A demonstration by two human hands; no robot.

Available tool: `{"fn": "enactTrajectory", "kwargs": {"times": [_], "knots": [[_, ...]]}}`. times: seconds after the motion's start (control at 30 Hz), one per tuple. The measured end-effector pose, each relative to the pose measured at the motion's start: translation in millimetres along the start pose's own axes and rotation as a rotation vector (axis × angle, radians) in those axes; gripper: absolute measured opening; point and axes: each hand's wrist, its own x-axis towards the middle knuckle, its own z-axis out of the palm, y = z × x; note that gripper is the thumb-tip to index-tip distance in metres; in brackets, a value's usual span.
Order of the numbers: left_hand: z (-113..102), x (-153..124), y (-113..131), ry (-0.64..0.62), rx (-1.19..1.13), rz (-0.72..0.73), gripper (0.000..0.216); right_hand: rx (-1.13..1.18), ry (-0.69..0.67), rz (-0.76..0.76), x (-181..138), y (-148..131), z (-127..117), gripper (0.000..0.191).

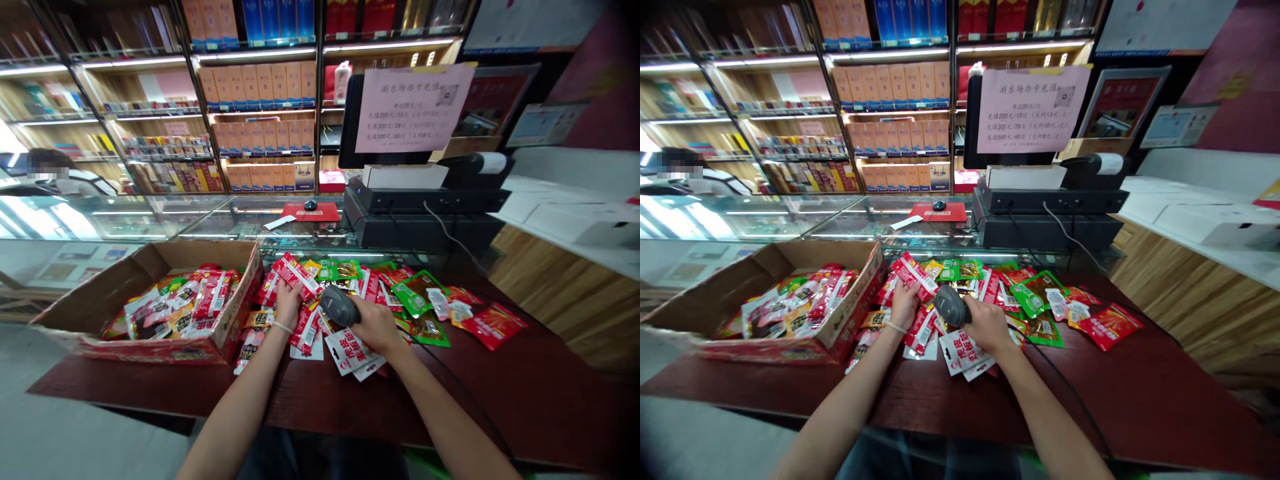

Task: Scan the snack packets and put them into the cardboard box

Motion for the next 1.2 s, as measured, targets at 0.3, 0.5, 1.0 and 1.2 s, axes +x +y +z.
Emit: {"fn": "enactTrajectory", "kwargs": {"times": [0.3,0.5,1.0,1.2], "knots": [[25.0,-12.3,62.2,0.017,0.285,0.248,0.061,0.028,0.143,-0.044,9.9,-0.6,-14.1,0.037],[13.9,-22.8,177.2,-0.112,0.570,0.478,0.054,0.102,0.247,-0.084,42.7,-37.4,-33.3,0.046],[-140.1,-22.6,258.3,0.138,1.191,0.458,0.037,0.153,0.149,-0.240,81.5,-137.6,-15.4,0.045],[-99.4,-71.2,240.1,-0.010,1.125,0.534,0.029,0.119,0.159,-0.209,62.7,-127.9,-7.4,0.046]]}}
